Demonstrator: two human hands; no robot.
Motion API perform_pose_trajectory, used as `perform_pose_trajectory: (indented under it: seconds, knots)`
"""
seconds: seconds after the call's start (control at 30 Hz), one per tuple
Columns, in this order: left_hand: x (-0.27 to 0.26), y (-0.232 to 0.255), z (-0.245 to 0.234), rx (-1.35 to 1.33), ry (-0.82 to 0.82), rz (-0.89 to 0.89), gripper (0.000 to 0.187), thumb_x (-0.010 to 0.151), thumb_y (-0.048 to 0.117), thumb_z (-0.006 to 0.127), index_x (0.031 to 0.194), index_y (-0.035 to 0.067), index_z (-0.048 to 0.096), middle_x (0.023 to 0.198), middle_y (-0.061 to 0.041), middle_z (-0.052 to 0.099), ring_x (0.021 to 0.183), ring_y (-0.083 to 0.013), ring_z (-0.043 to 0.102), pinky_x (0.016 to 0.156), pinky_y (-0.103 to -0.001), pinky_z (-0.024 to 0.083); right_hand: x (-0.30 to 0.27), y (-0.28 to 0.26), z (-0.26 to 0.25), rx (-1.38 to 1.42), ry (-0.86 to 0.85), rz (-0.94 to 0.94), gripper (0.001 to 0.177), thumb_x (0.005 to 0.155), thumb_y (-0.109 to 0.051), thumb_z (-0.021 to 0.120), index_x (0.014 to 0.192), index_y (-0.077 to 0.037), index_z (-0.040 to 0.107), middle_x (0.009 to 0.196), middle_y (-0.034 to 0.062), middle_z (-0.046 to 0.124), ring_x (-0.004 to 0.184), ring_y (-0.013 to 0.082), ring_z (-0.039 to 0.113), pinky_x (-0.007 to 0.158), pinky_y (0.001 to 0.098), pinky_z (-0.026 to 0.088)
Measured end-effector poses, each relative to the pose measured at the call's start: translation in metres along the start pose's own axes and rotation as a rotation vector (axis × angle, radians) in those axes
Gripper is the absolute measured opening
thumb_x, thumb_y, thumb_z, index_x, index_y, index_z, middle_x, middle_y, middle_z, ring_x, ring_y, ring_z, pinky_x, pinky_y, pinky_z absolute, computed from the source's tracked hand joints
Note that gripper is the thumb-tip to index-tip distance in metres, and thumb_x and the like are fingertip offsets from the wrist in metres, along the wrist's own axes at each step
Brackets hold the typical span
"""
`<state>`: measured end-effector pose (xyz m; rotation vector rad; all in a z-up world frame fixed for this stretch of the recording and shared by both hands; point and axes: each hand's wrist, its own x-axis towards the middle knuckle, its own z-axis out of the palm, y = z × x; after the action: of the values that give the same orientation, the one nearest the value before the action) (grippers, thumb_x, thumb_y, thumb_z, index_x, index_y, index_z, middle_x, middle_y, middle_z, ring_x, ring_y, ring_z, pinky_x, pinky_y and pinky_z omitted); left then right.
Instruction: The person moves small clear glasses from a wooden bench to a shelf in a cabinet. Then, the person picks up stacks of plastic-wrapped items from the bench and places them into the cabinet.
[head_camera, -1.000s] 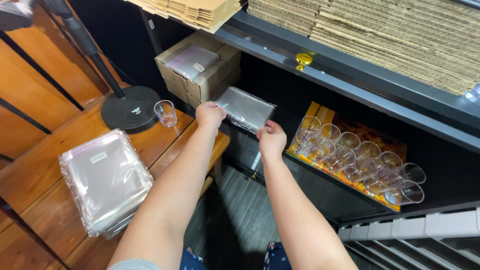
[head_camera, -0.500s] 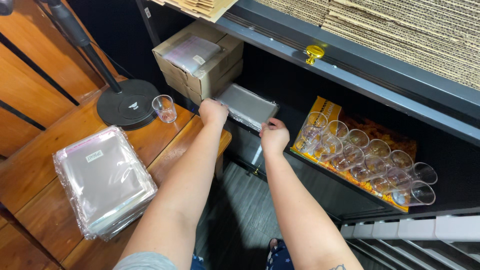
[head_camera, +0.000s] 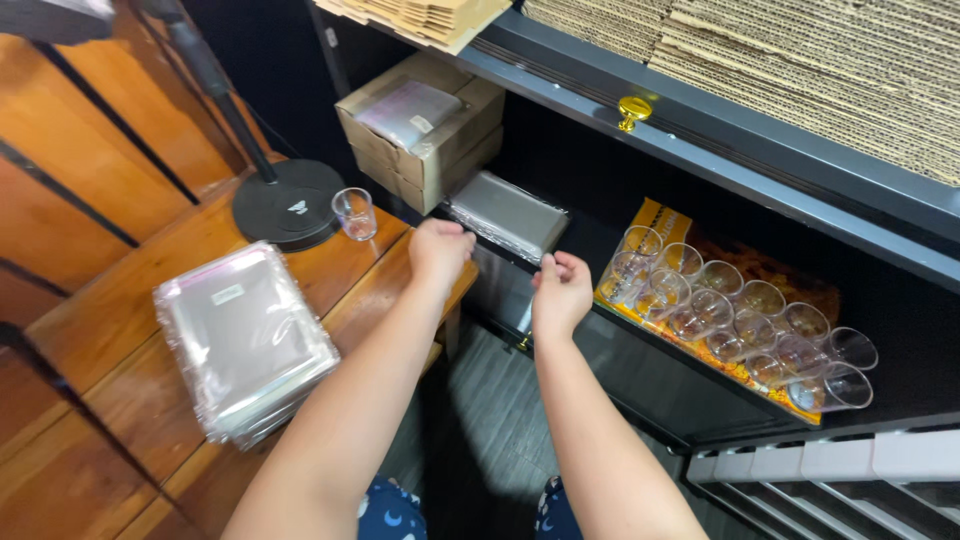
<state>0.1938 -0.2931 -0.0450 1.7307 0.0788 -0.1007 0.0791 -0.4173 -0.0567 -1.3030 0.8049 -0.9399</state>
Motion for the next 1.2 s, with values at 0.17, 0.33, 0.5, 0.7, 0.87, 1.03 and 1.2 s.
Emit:
perform_pose_trajectory:
  seconds: [0.17, 0.33, 0.5, 0.7, 0.87, 1.03, 1.2]
  knots:
    - [-0.067, 0.007, -0.062, -0.196, -0.145, 0.080, 0.036, 0.081, 0.005, 0.082, 0.112, -0.007, 0.069, 0.099, -0.026, 0.074, 0.084, -0.0238, 0.075, 0.073, -0.032, 0.065, -0.037, 0.019, 0.004, 0.067, -0.114, 0.019, 0.011, 0.093, -0.001, 0.073, 0.103, 0.000, 0.070, 0.077, 0.0112, 0.068, 0.057, 0.0151, 0.069, 0.054, 0.0247, 0.064]
    - [-0.101, -0.014, -0.152, -0.230, -0.055, 0.307, 0.026, 0.087, 0.005, 0.081, 0.108, -0.005, 0.070, 0.098, -0.023, 0.075, 0.088, -0.0223, 0.073, 0.074, -0.034, 0.066, -0.103, -0.008, 0.001, 0.124, -0.274, 0.070, 0.011, 0.095, 0.000, 0.071, 0.105, 0.003, 0.068, 0.081, 0.0106, 0.067, 0.066, 0.0135, 0.069, 0.063, 0.0249, 0.065]
    - [-0.163, -0.004, -0.234, -0.059, 0.213, 0.220, 0.020, 0.087, 0.003, 0.080, 0.104, 0.001, 0.071, 0.098, -0.015, 0.077, 0.082, -0.0141, 0.072, 0.075, -0.029, 0.065, -0.159, -0.002, 0.008, 0.132, -0.444, 0.085, 0.010, 0.094, 0.000, 0.073, 0.104, 0.002, 0.070, 0.081, 0.0083, 0.065, 0.066, 0.0127, 0.069, 0.062, 0.0261, 0.067]
    - [-0.174, -0.024, -0.295, 0.133, 0.406, 0.210, 0.022, 0.085, 0.003, 0.081, 0.104, 0.011, 0.074, 0.094, -0.009, 0.078, 0.084, -0.0138, 0.075, 0.077, -0.023, 0.062, -0.212, -0.002, 0.020, 0.096, -0.552, 0.069, 0.010, 0.092, -0.001, 0.076, 0.100, 0.002, 0.071, 0.078, 0.0068, 0.064, 0.060, 0.0117, 0.069, 0.058, 0.0248, 0.066]
    - [-0.178, -0.033, -0.322, 0.509, 0.407, 0.326, 0.030, 0.082, 0.016, 0.084, 0.110, 0.025, 0.077, 0.106, 0.001, 0.076, 0.108, -0.0223, 0.072, 0.100, -0.040, 0.056, -0.254, -0.023, 0.022, 0.105, -0.642, 0.108, 0.012, 0.093, 0.000, 0.074, 0.103, 0.004, 0.070, 0.082, 0.0090, 0.064, 0.067, 0.0130, 0.071, 0.061, 0.0268, 0.067]
    - [-0.173, -0.051, -0.330, 0.758, 0.262, 0.462, 0.029, 0.093, 0.028, 0.076, 0.122, 0.025, 0.076, 0.126, 0.000, 0.074, 0.131, -0.0218, 0.062, 0.124, -0.058, 0.027, -0.282, -0.039, 0.024, 0.106, -0.743, 0.164, 0.016, 0.092, -0.001, 0.076, 0.105, 0.005, 0.069, 0.083, 0.0102, 0.066, 0.067, 0.0128, 0.071, 0.062, 0.0262, 0.067]
    - [-0.194, -0.037, -0.325, 0.772, 0.121, 0.451, 0.042, 0.089, 0.033, 0.077, 0.128, 0.019, 0.073, 0.141, -0.004, 0.068, 0.142, -0.0270, 0.054, 0.123, -0.065, 0.023, -0.291, -0.025, 0.026, 0.077, -0.898, 0.282, 0.022, 0.094, -0.003, 0.074, 0.113, 0.006, 0.068, 0.088, 0.0141, 0.070, 0.073, 0.0157, 0.075, 0.068, 0.0284, 0.068]
